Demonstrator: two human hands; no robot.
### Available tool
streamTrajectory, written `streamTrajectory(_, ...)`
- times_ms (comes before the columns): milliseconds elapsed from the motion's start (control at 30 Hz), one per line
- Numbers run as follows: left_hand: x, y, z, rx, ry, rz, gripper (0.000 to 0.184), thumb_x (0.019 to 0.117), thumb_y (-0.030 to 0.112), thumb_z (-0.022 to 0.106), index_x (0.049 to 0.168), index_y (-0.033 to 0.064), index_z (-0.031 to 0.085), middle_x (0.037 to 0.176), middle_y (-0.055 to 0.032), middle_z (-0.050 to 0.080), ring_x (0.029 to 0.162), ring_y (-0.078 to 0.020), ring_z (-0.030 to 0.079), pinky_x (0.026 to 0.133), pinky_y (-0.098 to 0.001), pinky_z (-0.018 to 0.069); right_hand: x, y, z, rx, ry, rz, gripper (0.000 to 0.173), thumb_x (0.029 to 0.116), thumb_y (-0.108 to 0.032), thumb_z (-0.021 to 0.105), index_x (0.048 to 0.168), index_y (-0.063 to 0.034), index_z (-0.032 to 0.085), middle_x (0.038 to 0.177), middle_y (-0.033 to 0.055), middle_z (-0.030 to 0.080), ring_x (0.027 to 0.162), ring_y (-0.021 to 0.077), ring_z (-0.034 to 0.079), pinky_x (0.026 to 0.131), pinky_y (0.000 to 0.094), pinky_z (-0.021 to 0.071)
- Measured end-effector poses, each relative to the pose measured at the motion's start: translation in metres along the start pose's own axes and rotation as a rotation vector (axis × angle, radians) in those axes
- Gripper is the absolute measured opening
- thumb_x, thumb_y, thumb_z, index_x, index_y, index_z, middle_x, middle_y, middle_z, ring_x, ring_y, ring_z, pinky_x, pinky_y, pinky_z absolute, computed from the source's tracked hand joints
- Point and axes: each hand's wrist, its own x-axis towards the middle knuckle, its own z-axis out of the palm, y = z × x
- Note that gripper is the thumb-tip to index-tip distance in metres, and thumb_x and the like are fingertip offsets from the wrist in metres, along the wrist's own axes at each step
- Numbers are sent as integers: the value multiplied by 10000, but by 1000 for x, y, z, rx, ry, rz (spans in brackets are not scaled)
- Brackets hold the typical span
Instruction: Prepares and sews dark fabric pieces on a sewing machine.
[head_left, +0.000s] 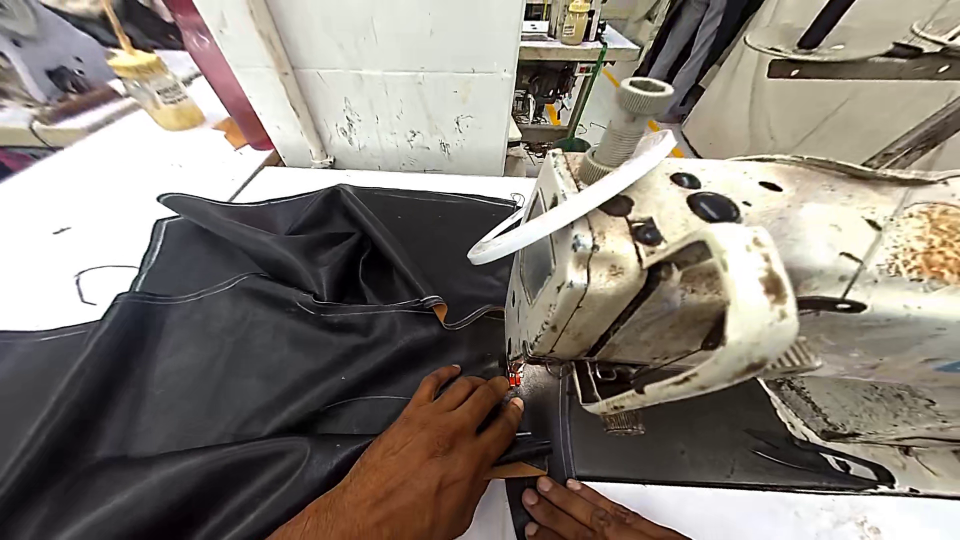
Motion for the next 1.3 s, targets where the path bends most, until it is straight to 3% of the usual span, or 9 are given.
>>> streamTrajectory(300, 6, -22, -5, -46, -33, 101, 441, 976, 357, 487, 1362, 198, 632, 1341, -47, 638, 1248, -233, 596, 1083, -500, 436, 2, 5, 10, -24, 100, 14, 301, 1051, -77, 505, 1302, -38, 666, 1390, 136, 656, 1361, 270, 576, 1181, 403, 424)
streamTrajectory(367, 2, -22, -9, -58, -41, 178, 416, 982, 300, 502, 1350, 158, 636, 1341, -57, 636, 1267, -231, 588, 1119, -497, 417, 1, 4, 10, -48, 98, -5, 299, 1054, -97, 511, 1305, -51, 668, 1401, 122, 651, 1373, 261, 564, 1188, 397, 416)
streamTrajectory(467, -14, -8, -15, -89, -31, 288, 297, 1037, 168, 446, 1227, 72, 652, 1352, -105, 651, 1290, -257, 602, 1140, -457, 432, -5, 0, 12, -83, 125, -30, 287, 1057, -98, 511, 1293, -59, 670, 1361, 116, 675, 1378, 254, 558, 1195, 377, 406)
streamTrajectory(567, -30, 5, -14, -150, 34, 140, 270, 1037, 193, 433, 1180, 90, 636, 1335, -78, 679, 1272, -219, 625, 1086, -383, 479, -8, -1, 18, -109, 172, -30, 299, 1063, -97, 490, 1308, -64, 659, 1398, 100, 654, 1402, 236, 533, 1205, 366, 392)
streamTrajectory(667, -36, 8, -14, -360, 95, -111, 313, 1018, 241, 469, 1258, 133, 638, 1280, 17, 711, 1227, -90, 637, 1058, -299, 515, -9, 2, 24, -166, 222, -52, 316, 1060, -91, 476, 1325, -76, 646, 1417, 76, 644, 1388, 221, 548, 1184, 356, 422)
streamTrajectory(733, -35, 4, -17, -410, 85, -144, 298, 1024, 241, 459, 1251, 156, 633, 1277, 62, 709, 1203, -53, 641, 1029, -284, 538, -9, 2, 26, -184, 246, -64, 309, 1058, -79, 470, 1310, -71, 650, 1394, 83, 660, 1362, 227, 574, 1166, 354, 445)
streamTrajectory(933, -34, 1, -14, -216, 45, 64, 258, 1017, 209, 420, 1113, 132, 648, 1339, -28, 683, 1283, -174, 610, 1058, -379, 486, -8, 0, 24, -187, 267, -53, 307, 1067, -68, 444, 1288, -71, 656, 1372, 83, 673, 1340, 226, 594, 1152, 349, 461)
streamTrajectory(1300, -33, 5, -11, -67, 44, 123, 234, 1019, 204, 418, 1122, 131, 614, 1378, -50, 660, 1286, -206, 601, 991, -384, 481, -8, 1, 26, -222, 300, -58, 280, 1075, -70, 439, 1236, -62, 668, 1330, 87, 697, 1306, 228, 623, 1128, 348, 489)
